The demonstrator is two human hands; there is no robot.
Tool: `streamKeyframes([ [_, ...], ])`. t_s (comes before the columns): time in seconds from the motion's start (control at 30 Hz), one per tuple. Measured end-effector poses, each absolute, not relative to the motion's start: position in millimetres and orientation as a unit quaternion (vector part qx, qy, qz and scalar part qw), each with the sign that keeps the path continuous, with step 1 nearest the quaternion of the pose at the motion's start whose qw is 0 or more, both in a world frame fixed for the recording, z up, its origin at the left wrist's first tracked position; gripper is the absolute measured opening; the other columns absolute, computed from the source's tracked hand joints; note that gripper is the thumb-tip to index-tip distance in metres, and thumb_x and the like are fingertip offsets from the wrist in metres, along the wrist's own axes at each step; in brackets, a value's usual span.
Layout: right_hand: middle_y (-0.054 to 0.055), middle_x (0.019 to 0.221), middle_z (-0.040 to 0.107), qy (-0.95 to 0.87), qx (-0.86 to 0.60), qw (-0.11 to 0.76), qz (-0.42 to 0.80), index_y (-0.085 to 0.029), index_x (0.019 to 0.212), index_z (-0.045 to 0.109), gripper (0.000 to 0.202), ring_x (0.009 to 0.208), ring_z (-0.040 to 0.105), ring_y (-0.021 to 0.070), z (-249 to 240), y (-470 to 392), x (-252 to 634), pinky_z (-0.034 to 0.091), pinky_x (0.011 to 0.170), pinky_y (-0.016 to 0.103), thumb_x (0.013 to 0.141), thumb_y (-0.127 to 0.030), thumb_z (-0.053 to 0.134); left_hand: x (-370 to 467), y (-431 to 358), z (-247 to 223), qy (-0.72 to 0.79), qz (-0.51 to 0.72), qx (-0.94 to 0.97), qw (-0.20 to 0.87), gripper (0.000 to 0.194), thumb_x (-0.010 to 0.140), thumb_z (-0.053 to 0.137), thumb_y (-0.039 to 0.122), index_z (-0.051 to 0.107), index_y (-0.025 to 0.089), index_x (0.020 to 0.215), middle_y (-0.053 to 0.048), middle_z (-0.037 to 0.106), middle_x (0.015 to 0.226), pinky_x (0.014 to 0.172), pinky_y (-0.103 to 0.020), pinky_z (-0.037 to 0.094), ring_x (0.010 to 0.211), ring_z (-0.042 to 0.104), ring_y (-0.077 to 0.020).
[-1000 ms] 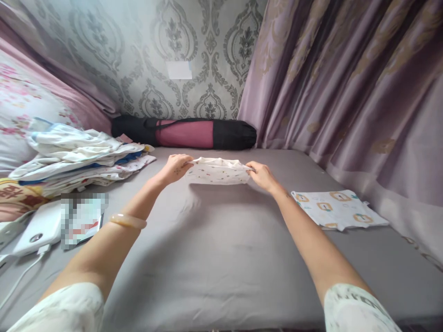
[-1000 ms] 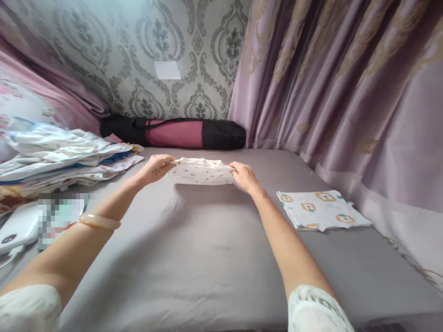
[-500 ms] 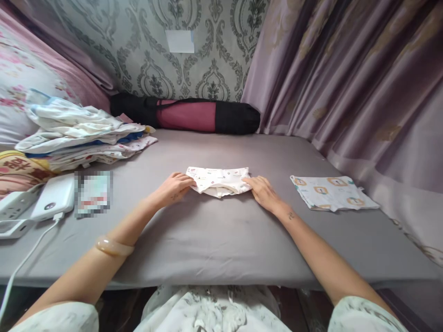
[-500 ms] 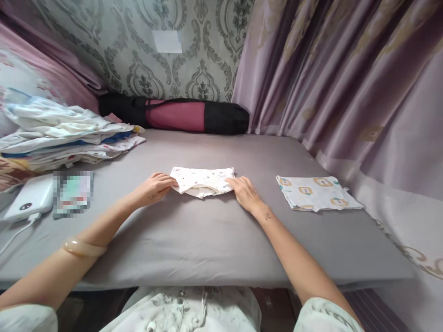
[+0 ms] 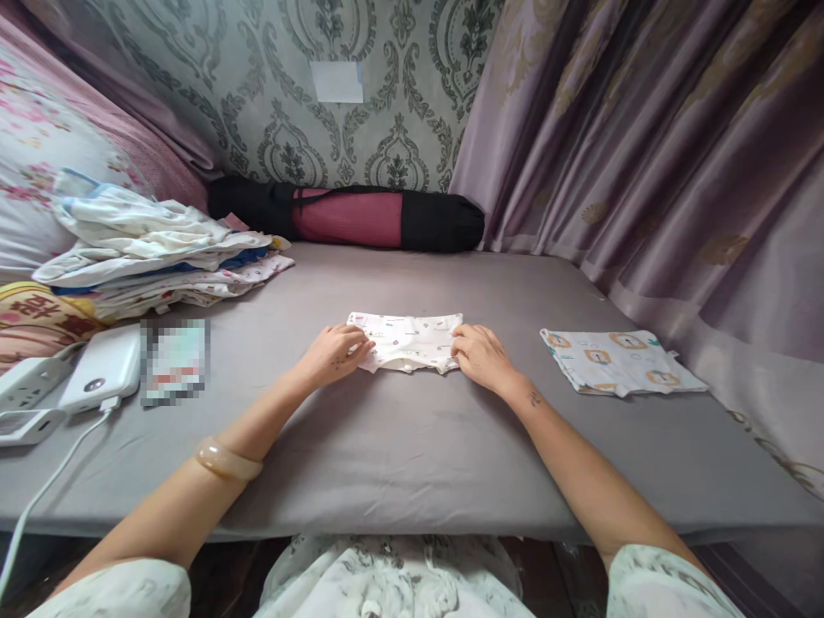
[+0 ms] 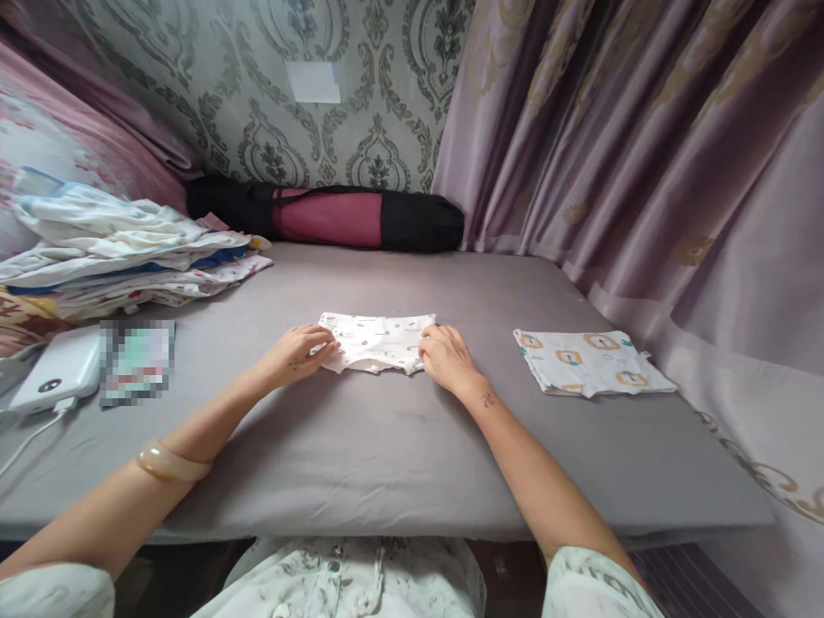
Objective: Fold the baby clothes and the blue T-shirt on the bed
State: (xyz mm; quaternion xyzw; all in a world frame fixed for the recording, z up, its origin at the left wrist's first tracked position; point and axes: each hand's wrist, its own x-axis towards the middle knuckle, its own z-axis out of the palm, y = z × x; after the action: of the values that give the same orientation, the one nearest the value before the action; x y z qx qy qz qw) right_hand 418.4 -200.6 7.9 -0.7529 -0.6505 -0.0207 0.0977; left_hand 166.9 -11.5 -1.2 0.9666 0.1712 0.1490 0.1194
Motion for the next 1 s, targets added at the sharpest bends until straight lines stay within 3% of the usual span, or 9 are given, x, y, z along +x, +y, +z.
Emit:
streamKeyframes([
  [0.07,0.01,0.127,0.063,-0.637,-0.762,0.116,-0.029,-0.017,0.109,0.072,0.041,0.119,0.054,0.0226,8,-183,407,0.032,0.11,0.038,0.089,-0.007,0.038,188,-16,-5,0.197,0.167,0.961,0.101,0.039,0.1,0.033,0.037,0.066,0.02,0.109,-0.012,0.067,0.119,0.095,-0.041,0.044,0.113,0.059,-0.0261],
  [0.17,0.009,0.153,0.043,-0.646,-0.753,0.121,-0.013,-0.016,0.143,0.049,0.051,0.144,0.032,0.0213,0,-157,389,0.017,0.12,0.041,0.096,-0.017,0.03,219,-25,-12,0.175,0.156,0.97,0.07,0.044,0.098,0.035,0.035,0.054,0.018,0.134,-0.013,0.052,0.143,0.112,-0.047,0.031,0.138,0.041,-0.0293],
  [0.27,0.008,0.161,0.026,-0.65,-0.751,0.105,0.035,-0.015,0.154,0.031,0.057,0.15,0.016,0.0215,-11,-142,380,0.008,0.122,0.044,0.098,-0.027,0.027,239,-36,-18,0.186,0.091,0.977,0.06,0.056,0.099,0.03,0.038,0.038,0.012,0.148,-0.015,0.035,0.156,0.12,-0.051,0.016,0.149,0.02,-0.0316],
  [0.37,0.007,0.163,0.021,-0.642,-0.757,0.1,0.069,-0.013,0.156,0.024,0.061,0.151,0.012,0.0226,-19,-138,379,0.005,0.122,0.047,0.097,-0.03,0.026,243,-41,-22,0.208,0.035,0.975,0.074,0.062,0.1,0.021,0.04,0.025,0.009,0.154,-0.015,0.024,0.161,0.12,-0.053,0.012,0.151,0.013,-0.031],
  [0.47,0.007,0.163,0.018,-0.636,-0.76,0.104,0.078,-0.012,0.157,0.022,0.063,0.151,0.01,0.0226,-23,-140,381,0.004,0.122,0.048,0.097,-0.03,0.025,242,-43,-24,0.218,0.018,0.973,0.077,0.064,0.101,0.018,0.043,0.02,0.011,0.156,-0.014,0.018,0.163,0.12,-0.055,0.012,0.151,0.011,-0.031],
  [0.77,0.008,0.163,0.02,-0.627,-0.766,0.102,0.097,-0.011,0.156,0.023,0.062,0.151,0.012,0.0229,-23,-137,382,0.005,0.122,0.048,0.097,-0.032,0.024,244,-37,-28,0.221,0.013,0.971,0.09,0.063,0.1,0.018,0.047,0.02,0.018,0.157,-0.012,0.017,0.163,0.118,-0.058,0.013,0.15,0.014,-0.032],
  [1.0,0.016,0.163,0.015,-0.586,-0.804,0.083,0.058,-0.002,0.154,0.023,0.065,0.151,0.011,0.0253,-19,-144,397,0.004,0.122,0.046,0.1,-0.037,0.022,228,-21,-31,0.227,0.05,0.971,0.062,0.07,0.099,0.025,0.056,0.029,0.011,0.152,-0.022,0.025,0.159,0.117,-0.058,0.015,0.149,0.018,-0.0344],
])
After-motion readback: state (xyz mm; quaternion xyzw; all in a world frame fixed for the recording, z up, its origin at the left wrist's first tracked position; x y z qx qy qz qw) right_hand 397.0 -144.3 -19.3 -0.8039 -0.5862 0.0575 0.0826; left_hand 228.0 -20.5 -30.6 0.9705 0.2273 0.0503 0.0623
